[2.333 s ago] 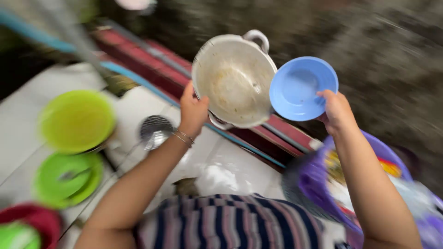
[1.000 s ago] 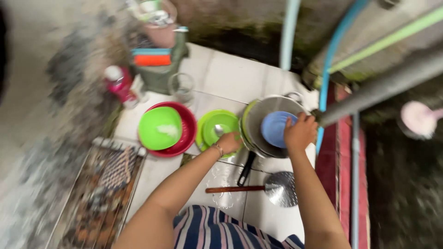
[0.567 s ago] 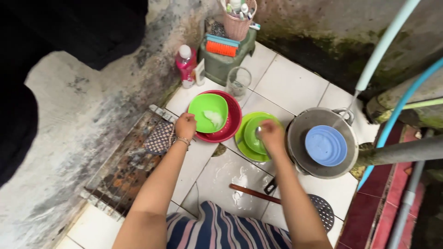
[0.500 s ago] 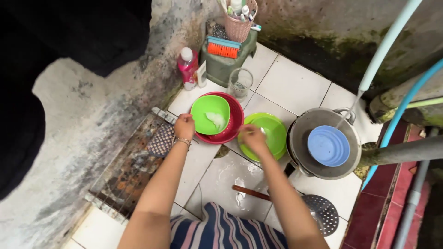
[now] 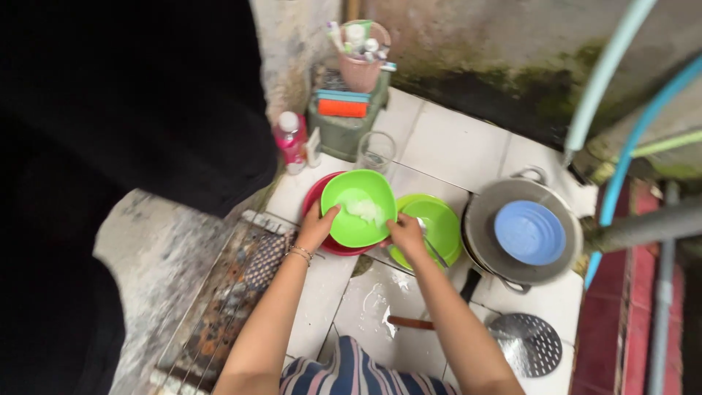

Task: Washing various pots, pans, bowls, and utensils in an outdoor washing area.

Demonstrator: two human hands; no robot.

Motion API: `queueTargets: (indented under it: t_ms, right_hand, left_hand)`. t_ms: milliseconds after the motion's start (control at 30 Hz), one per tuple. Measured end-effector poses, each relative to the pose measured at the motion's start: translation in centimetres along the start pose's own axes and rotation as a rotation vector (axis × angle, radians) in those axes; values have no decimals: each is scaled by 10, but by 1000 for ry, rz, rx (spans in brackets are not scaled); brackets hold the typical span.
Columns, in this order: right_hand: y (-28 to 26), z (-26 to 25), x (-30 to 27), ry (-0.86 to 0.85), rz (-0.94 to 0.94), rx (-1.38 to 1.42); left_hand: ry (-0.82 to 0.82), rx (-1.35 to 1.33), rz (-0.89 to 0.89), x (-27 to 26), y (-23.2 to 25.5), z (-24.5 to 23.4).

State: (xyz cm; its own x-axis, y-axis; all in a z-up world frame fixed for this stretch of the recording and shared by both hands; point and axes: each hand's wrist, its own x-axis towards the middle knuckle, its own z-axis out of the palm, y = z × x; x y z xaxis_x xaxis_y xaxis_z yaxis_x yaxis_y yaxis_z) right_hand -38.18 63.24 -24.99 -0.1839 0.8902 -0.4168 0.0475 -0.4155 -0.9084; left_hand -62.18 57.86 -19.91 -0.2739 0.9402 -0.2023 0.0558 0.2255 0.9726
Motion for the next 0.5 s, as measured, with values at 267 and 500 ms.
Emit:
queueTargets:
  t_ms: [267, 500]
  right_hand:
    - [-169, -42, -154, 376, -1006, -1173]
    - [-189, -168, -248, -32, -639, -1190]
  left_hand:
    - [-393, -102, 193, -19, 92, 92]
    - [-520, 22, 257, -67, 189, 217]
